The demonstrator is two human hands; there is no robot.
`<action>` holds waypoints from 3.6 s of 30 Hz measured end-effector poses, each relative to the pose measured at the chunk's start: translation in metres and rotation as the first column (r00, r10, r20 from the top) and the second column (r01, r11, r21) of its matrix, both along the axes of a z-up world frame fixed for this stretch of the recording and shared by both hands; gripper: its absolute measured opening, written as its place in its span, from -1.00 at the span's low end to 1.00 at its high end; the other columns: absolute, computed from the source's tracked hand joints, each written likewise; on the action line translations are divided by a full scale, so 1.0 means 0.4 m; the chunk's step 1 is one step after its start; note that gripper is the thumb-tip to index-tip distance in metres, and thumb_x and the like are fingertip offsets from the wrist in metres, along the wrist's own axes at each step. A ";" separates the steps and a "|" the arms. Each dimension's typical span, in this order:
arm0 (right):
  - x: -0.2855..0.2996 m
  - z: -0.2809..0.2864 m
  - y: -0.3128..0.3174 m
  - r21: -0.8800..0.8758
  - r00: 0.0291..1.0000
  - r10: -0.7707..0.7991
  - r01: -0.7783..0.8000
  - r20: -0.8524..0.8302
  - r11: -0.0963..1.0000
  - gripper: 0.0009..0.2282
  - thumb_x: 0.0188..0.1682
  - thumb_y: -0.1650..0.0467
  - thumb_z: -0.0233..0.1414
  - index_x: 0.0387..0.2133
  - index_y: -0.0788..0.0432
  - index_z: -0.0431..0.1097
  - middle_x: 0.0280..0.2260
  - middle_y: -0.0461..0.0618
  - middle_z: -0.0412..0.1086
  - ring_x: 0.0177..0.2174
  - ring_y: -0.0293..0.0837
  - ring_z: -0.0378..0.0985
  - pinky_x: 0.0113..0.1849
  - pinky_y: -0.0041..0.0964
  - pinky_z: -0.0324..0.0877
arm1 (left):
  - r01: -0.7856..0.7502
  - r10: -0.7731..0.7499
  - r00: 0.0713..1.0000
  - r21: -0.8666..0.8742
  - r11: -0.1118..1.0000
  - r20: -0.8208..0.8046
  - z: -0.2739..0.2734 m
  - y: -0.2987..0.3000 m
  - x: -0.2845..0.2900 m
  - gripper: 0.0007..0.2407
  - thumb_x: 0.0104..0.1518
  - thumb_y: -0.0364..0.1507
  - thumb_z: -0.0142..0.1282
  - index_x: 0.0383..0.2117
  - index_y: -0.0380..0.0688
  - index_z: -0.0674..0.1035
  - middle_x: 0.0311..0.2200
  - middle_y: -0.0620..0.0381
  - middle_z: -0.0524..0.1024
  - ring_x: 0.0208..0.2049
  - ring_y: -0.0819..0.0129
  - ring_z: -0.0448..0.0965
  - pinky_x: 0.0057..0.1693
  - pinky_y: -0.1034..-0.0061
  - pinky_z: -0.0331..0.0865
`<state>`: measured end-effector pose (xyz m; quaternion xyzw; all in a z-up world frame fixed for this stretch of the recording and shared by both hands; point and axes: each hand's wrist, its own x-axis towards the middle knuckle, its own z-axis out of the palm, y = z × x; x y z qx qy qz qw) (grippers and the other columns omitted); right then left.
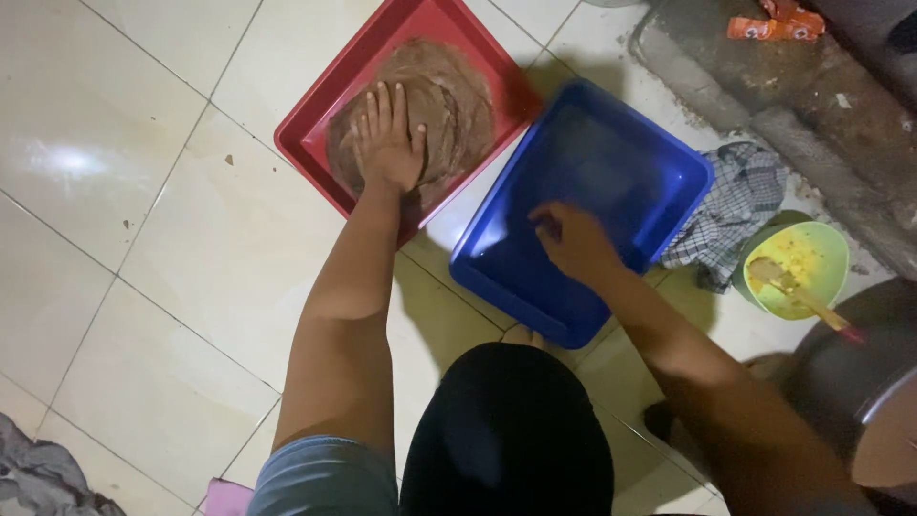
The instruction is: The person prepares and cooks thin pancakes or crepes on a small frying pan over a gas stove.
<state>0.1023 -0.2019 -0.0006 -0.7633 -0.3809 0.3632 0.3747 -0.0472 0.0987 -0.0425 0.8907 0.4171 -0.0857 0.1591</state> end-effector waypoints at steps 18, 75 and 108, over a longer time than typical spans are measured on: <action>0.004 0.001 -0.156 -0.181 0.998 -0.052 0.043 -0.042 0.982 -0.78 -0.05 0.43 0.10 -0.12 0.16 0.47 -0.22 0.13 0.57 -0.21 0.01 0.65 -0.16 -0.16 0.49 | -0.181 0.227 0.918 -0.168 0.969 0.324 -0.021 -0.007 0.089 -0.68 0.23 -0.30 0.18 0.07 -0.14 0.57 0.05 -0.25 0.55 0.13 -0.11 0.54 0.26 0.15 0.42; -0.094 -0.145 -0.400 -0.381 0.727 -0.686 0.622 -0.046 0.684 -0.49 -0.07 0.35 0.18 0.09 0.36 0.18 -0.07 0.27 0.44 -0.11 0.05 0.53 -0.10 -0.13 0.45 | -0.339 0.362 0.859 -0.128 0.932 0.362 -0.249 0.109 -0.180 -0.50 0.39 -0.27 -0.17 0.35 -0.39 0.20 0.41 -0.28 0.09 0.46 -0.12 0.01 0.50 0.21 -0.14; 0.661 0.246 -0.885 -0.296 0.984 -0.142 0.168 0.108 0.940 -0.44 -0.23 0.41 0.10 0.17 -0.04 0.39 0.04 0.13 0.55 -0.01 0.08 0.60 0.05 0.06 0.46 | 0.312 0.447 0.752 -0.859 0.406 0.484 -0.152 -0.626 -0.504 -0.73 0.24 -0.37 0.19 -0.03 -0.29 0.60 -0.13 -0.02 0.60 -0.14 0.29 0.57 0.02 0.48 0.46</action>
